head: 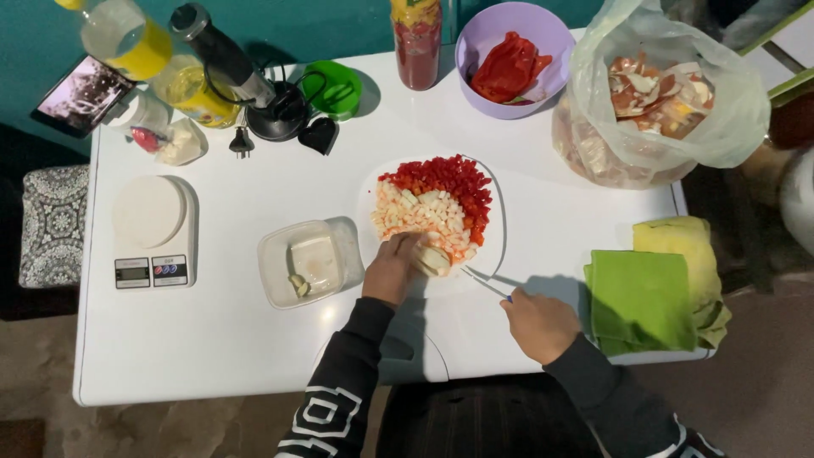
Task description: Chopping an onion and mixing it with diced peppers on a plate.
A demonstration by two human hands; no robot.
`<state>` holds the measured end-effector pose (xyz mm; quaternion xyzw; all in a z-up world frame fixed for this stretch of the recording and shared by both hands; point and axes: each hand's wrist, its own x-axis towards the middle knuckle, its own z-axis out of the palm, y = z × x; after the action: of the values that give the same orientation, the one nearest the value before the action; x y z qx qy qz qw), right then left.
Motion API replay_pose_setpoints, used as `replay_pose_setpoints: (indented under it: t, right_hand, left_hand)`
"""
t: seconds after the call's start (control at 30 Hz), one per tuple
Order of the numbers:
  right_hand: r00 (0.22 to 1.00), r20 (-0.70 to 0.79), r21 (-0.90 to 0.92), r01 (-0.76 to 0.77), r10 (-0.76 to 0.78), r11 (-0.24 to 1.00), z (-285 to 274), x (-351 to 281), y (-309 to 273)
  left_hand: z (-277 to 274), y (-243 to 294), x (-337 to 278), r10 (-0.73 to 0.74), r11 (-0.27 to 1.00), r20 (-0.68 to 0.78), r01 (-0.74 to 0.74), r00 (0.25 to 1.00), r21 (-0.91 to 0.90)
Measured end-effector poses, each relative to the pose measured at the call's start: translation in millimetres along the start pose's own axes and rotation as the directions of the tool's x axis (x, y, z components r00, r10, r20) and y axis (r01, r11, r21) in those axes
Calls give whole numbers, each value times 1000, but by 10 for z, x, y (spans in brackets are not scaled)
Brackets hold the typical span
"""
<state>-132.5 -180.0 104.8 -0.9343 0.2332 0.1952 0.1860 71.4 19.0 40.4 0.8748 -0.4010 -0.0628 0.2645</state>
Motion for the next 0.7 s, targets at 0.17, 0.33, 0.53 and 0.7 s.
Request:
replay_pose_setpoints:
  t: [0.17, 0.33, 0.53, 0.7]
  right_hand:
    - [997, -12, 60, -80, 81, 995, -76, -120, -154]
    - [995, -66, 123, -72, 81, 990, 85, -107, -187]
    - [989, 81, 116, -134, 125, 984, 25, -162, -328]
    - [988, -146, 325, 91, -46, 941, 346, -208, -344]
  left_hand:
    - [-13, -25, 251, -6, 996, 194, 22, 981, -82]
    - [150, -149, 355, 115, 993, 233, -108, 966, -42]
    - [87, -87, 414, 96, 990, 385, -127, 918, 56]
    - [99, -145, 353, 223, 972, 381, -232, 897, -22]
